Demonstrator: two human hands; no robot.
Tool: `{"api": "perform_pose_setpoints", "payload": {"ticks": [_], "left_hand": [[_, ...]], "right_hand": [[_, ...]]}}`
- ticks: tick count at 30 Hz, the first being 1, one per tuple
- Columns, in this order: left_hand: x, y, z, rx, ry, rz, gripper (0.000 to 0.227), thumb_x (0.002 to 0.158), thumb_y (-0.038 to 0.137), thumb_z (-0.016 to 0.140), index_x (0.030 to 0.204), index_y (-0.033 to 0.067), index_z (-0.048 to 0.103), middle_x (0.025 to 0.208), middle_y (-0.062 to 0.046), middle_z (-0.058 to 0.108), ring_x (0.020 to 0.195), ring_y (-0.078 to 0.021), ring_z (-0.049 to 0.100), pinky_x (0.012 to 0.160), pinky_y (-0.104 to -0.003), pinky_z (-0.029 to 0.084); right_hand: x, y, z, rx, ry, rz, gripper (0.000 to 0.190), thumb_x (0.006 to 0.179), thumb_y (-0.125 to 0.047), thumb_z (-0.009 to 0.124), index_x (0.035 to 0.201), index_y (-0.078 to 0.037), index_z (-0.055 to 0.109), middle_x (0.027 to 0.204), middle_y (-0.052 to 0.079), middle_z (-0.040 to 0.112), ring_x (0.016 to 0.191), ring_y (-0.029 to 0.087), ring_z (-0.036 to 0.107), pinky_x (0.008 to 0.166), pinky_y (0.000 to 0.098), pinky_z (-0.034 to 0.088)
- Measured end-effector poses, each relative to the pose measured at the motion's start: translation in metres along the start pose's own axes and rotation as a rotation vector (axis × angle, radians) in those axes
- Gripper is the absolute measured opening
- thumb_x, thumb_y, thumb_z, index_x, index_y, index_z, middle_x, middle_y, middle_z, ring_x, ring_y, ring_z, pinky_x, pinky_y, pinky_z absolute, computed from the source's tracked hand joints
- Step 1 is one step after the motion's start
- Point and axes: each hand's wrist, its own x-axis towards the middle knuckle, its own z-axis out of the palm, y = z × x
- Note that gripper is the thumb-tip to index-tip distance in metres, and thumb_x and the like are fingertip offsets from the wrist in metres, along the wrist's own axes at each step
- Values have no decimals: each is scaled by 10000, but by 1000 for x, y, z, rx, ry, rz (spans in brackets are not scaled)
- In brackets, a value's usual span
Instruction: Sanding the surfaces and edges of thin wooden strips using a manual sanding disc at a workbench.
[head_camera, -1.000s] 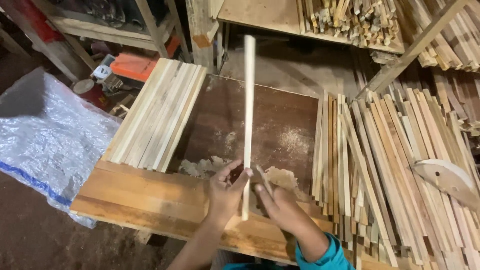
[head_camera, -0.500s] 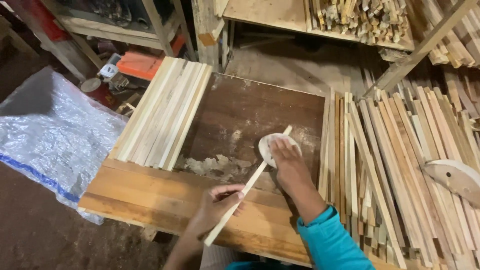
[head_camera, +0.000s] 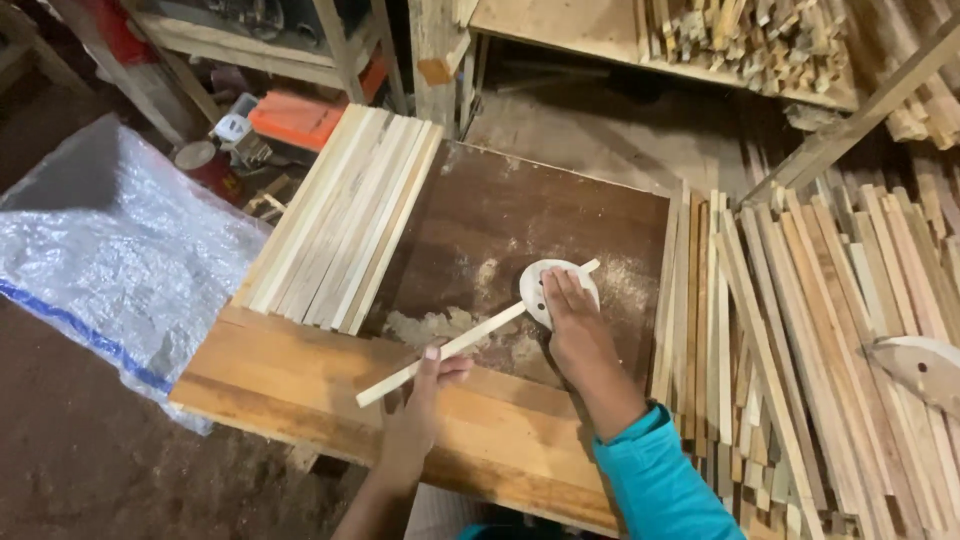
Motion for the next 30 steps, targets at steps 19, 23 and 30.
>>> {"api": "perform_pose_setpoints", "payload": {"ticks": [19,23,30], "left_hand": [[-6,34,11,141,187,-206,488,970,432,521,963,32,802,860,-98,846,838,-199,793,925,-337,596],[-6,35,15,141,237,-160,547,963,462,530,824,21,823,767,-95,828,757,-160,774,973,-300,524],[-3,18,3,38,151,-138,470,977,376,533,1184,9,741,903,-133,829,802,-239,787,829,-353,626]], "right_hand": [[39,15,-10,-64,-43,169,679,938,51,367,1598,-100,319,1678,171,280,1550,334,253,1252,506,226],[9,-182,-174,877,56,1018,513,1101,-488,271,1278,-199,657,1035,80,630,966,210,605,922,404,498],[3,-172,-115,1104,-207,858,387,1085,-390,368,1204,-138,638,1109,89,690,1070,218,677,993,385,535]]}}
